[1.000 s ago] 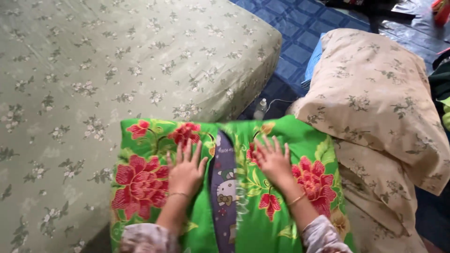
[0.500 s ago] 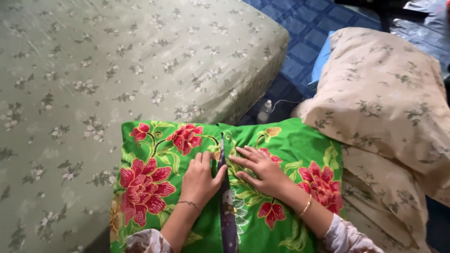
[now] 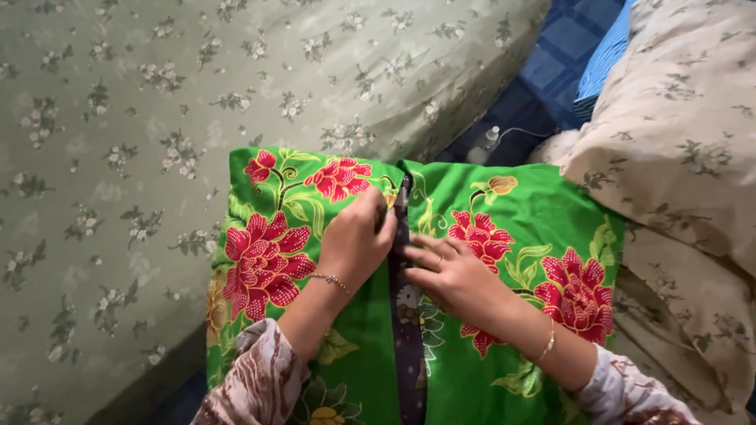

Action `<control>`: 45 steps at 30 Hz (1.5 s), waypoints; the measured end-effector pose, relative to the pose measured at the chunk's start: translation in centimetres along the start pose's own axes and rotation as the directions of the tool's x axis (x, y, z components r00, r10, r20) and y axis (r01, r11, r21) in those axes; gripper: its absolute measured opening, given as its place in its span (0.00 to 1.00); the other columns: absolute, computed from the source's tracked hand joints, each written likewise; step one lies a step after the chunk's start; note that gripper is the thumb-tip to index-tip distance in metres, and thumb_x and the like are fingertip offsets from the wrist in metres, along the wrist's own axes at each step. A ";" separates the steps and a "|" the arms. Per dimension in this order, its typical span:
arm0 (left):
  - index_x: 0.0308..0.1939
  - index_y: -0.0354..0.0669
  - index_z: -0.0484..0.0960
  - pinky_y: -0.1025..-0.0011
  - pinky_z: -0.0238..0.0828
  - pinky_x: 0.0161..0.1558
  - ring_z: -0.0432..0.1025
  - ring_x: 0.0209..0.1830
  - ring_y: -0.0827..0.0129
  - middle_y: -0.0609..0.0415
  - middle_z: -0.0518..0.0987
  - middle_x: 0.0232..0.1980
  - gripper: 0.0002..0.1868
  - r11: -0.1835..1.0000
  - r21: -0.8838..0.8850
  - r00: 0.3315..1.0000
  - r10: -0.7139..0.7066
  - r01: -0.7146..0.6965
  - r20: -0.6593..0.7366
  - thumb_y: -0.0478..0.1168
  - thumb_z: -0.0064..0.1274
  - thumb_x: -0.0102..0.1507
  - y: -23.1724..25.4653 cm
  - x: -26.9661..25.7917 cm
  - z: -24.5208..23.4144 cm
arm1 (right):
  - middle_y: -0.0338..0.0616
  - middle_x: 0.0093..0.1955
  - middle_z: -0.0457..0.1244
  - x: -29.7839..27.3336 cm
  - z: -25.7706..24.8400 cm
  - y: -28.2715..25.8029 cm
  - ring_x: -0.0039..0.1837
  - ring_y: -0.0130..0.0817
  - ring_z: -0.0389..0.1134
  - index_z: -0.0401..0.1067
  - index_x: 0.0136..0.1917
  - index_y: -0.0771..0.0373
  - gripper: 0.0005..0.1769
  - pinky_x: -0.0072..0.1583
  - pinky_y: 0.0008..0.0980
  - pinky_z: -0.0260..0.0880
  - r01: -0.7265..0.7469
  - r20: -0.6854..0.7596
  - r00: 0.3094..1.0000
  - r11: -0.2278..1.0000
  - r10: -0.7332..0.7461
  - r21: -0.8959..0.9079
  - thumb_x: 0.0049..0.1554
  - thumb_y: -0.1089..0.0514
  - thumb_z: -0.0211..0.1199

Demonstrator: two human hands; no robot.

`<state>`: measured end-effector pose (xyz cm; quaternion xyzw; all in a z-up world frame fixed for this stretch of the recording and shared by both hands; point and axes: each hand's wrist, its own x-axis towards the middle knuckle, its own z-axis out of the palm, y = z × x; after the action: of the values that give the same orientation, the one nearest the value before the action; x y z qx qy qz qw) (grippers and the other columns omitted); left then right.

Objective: The person smooths a green floral pillowcase by hand, sprays it with a bottle, and sets it aside before smoothing and patting a beige floral pillow.

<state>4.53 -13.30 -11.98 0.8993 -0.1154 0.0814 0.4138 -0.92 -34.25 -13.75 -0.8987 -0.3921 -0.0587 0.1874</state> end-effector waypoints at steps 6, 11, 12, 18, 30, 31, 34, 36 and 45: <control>0.35 0.40 0.74 0.55 0.71 0.33 0.76 0.32 0.49 0.45 0.80 0.32 0.12 0.998 -0.004 0.998 -0.063 0.063 0.022 0.45 0.55 0.64 -0.2 -0.3 -0.2 | 0.44 0.60 0.65 0.3 -1.4 -1.2 0.65 0.47 0.63 0.72 0.49 0.58 0.12 0.60 0.45 0.65 -0.042 0.170 0.984 0.998 0.048 -0.037 0.51 0.59 0.65; 0.35 0.40 0.75 0.55 0.72 0.33 0.76 0.31 0.49 0.45 0.81 0.32 0.12 0.999 -0.030 1.000 -0.026 0.026 -0.009 0.44 0.55 0.66 -0.1 -0.1 0.0 | 0.43 0.49 0.63 1.0 -1.4 -1.8 0.55 0.46 0.65 0.70 0.50 0.61 0.18 0.55 0.40 0.68 -0.005 0.267 0.964 1.000 -0.002 0.025 0.43 0.64 0.63; 0.35 0.39 0.75 0.55 0.72 0.33 0.77 0.31 0.50 0.45 0.81 0.32 0.12 0.998 -0.041 0.999 -0.047 0.047 0.011 0.44 0.55 0.66 0.0 -0.1 -0.1 | 0.43 0.49 0.63 1.0 -1.8 -1.9 0.54 0.46 0.65 0.70 0.51 0.61 0.18 0.53 0.41 0.69 -0.006 0.238 0.971 0.996 -0.015 0.088 0.44 0.64 0.64; 0.39 0.37 0.79 0.61 0.74 0.35 0.79 0.32 0.49 0.41 0.82 0.33 0.11 0.970 -0.162 0.966 -0.145 0.182 0.214 0.43 0.56 0.65 -2.0 -1.0 1.7 | 0.42 0.48 0.60 1.9 -6.2 -3.6 0.51 0.45 0.68 0.70 0.56 0.57 0.14 0.49 0.43 0.71 -0.394 0.629 0.749 0.903 0.207 0.173 0.56 0.60 0.63; 0.46 0.30 0.82 0.66 0.62 0.33 0.65 0.30 0.69 0.51 0.74 0.32 0.26 0.713 -0.451 0.815 -0.299 0.537 0.497 0.55 0.50 0.71 -8.4 -1.5 5.7 | 0.47 0.52 0.63 3.2 3.2 -6.6 0.56 0.49 0.67 0.72 0.51 0.60 0.10 0.57 0.45 0.69 0.046 0.044 0.996 0.846 -0.082 0.531 0.55 0.62 0.67; 0.45 0.27 0.83 0.65 0.57 0.30 0.61 0.29 0.67 0.52 0.70 0.31 0.28 0.630 -0.474 0.766 -0.334 0.615 0.550 0.56 0.51 0.72 -7.8 -1.7 5.2 | 0.48 0.54 0.63 2.6 2.5 -6.4 0.56 0.50 0.67 0.72 0.53 0.60 0.12 0.57 0.44 0.70 0.021 0.050 0.997 0.832 -0.059 0.555 0.56 0.61 0.67; 0.44 0.35 0.82 0.71 0.72 0.34 0.73 0.30 0.76 0.57 0.81 0.31 0.24 0.901 -0.332 0.893 -0.117 0.280 0.434 0.56 0.58 0.62 -5.5 -2.4 2.8 | 0.49 0.59 0.63 -0.2 -0.5 -7.0 0.59 0.50 0.67 0.72 0.57 0.59 0.15 0.60 0.43 0.70 -0.003 0.010 1.000 0.828 -0.003 0.561 0.57 0.59 0.68; 0.39 0.33 0.81 0.70 0.70 0.31 0.69 0.28 0.77 0.55 0.78 0.28 0.25 0.920 -0.250 0.852 -0.142 0.301 0.504 0.56 0.60 0.62 -4.2 -3.4 0.9 | 0.48 0.61 0.64 -1.8 -2.2 -7.3 0.60 0.48 0.68 0.73 0.57 0.57 0.16 0.61 0.42 0.69 0.003 0.024 1.000 0.852 -0.018 0.523 0.56 0.57 0.69; 0.36 0.36 0.79 0.76 0.67 0.29 0.66 0.28 0.83 0.61 0.75 0.28 0.17 0.693 -0.460 0.771 -0.221 0.555 0.597 0.48 0.55 0.67 -3.7 -7.2 0.5 | 0.43 0.50 0.63 -5.8 0.4 -13.3 0.50 0.40 0.66 0.74 0.52 0.58 0.14 0.50 0.39 0.65 0.239 0.311 0.899 0.941 -0.308 0.240 0.51 0.58 0.61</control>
<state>-1.40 -10.38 -16.73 0.7065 -0.0374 -0.2880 0.6454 -14.59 -29.80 -11.67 -0.8078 -0.5455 0.1124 0.1932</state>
